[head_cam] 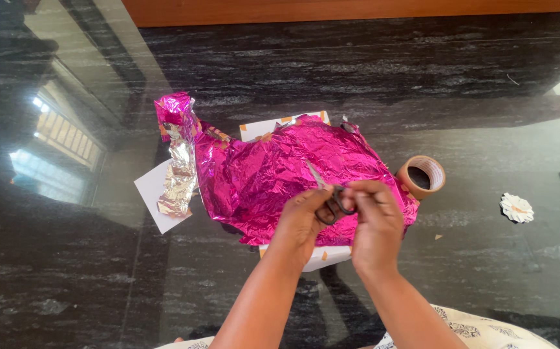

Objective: The person wraps a white box with shiny pink foil wrapping paper at a dark counter. They press tape onto the box, lay the foil over it, cut the foil to size with scissors, fold and press the paper edges around the box, and tear off and apply pieces of brown tape to secure the wrapping.

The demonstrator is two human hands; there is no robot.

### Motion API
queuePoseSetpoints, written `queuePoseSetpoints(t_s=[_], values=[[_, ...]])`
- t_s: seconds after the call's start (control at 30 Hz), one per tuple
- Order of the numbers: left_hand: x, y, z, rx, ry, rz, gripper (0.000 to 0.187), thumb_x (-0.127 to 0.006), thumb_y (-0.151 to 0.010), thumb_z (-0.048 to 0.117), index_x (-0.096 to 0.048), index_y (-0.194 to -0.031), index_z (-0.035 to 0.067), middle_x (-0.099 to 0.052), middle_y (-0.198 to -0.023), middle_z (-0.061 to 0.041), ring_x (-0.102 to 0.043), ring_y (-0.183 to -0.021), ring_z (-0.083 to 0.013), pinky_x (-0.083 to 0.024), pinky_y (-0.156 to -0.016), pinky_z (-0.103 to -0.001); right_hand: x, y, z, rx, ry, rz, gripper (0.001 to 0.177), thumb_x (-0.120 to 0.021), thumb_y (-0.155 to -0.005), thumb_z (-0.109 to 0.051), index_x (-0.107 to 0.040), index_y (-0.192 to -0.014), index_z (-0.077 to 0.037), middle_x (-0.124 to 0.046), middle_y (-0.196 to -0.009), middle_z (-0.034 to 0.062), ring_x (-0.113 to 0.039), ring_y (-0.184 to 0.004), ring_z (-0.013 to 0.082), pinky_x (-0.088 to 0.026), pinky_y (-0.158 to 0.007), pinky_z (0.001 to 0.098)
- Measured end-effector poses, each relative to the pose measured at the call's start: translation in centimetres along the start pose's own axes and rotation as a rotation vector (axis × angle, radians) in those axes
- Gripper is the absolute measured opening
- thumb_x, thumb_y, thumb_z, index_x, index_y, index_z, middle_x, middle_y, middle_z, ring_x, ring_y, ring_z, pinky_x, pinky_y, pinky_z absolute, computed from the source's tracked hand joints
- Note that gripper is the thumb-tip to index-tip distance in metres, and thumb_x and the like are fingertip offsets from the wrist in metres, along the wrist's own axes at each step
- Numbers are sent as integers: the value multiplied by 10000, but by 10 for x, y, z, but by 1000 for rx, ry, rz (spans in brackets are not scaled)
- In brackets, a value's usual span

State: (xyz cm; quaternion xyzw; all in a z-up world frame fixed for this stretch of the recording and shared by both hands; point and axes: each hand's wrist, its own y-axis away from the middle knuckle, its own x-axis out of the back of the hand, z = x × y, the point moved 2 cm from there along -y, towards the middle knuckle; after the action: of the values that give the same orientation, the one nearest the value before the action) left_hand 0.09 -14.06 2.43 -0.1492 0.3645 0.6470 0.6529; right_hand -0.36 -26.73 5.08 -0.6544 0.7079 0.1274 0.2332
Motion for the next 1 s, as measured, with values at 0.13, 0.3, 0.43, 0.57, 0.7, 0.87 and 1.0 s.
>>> queuePoseSetpoints(t_s=[0.13,0.3,0.43,0.57,0.7,0.87,1.0], values=[[10,0,-1,-67,-133,198,190,-654,-956,155,-747,-864,17,-656,-692,-15,-512,-583,-94,-385,-540,-252,-17,3,-2,351,893,-167,218,-687,-860,27,-689,-1071,-28,-632,-1113,112,-608,-1045,253,-491,-911,353],[13,5,5,-136,-210,296,263,-660,-962,161,-706,-764,-7,-617,-623,-10,-486,-536,-87,-352,-514,-255,-16,7,4,250,1131,-268,422,-744,-767,-14,-648,-1177,-49,-647,-1109,108,-653,-1064,295,-518,-940,388],[19,3,6,-134,-289,392,245,-660,-957,180,-744,-800,10,-606,-625,11,-471,-538,-70,-352,-502,-257,-7,4,20,116,985,-374,432,-684,-913,8,-565,-1323,-56,-655,-1227,104,-642,-1157,249,-516,-954,362],[25,-5,5,-150,-343,396,259,-673,-961,207,-761,-837,-2,-565,-617,25,-466,-535,-67,-347,-483,-264,0,-4,40,-165,746,-432,573,-653,-888,-3,-442,-1417,-74,-655,-1207,76,-640,-1070,171,-523,-887,317],[26,-10,-1,-93,-350,298,390,-618,-1029,320,-740,-866,-13,-638,-663,44,-538,-573,-79,-429,-518,-291,9,-3,45,-250,956,-337,653,-780,-801,-60,-493,-1387,-84,-679,-1034,101,-641,-905,184,-538,-774,333],[38,-10,3,-505,-1446,254,456,-524,-1118,411,-749,-977,40,-719,-986,-103,-672,-1008,-269,-527,-984,-431,38,-35,24,-586,577,-93,436,-649,-857,4,-642,-1288,-60,-743,-980,42,-669,-868,140,-518,-798,279],[61,-17,8,-801,-2066,232,422,-529,-925,454,-685,-1226,202,-414,-1570,-166,-274,-1476,-401,-237,-1135,-675,62,-49,7,-516,487,51,318,-630,-959,-57,-646,-1262,37,-699,-964,22,-629,-850,147,-457,-743,290]])
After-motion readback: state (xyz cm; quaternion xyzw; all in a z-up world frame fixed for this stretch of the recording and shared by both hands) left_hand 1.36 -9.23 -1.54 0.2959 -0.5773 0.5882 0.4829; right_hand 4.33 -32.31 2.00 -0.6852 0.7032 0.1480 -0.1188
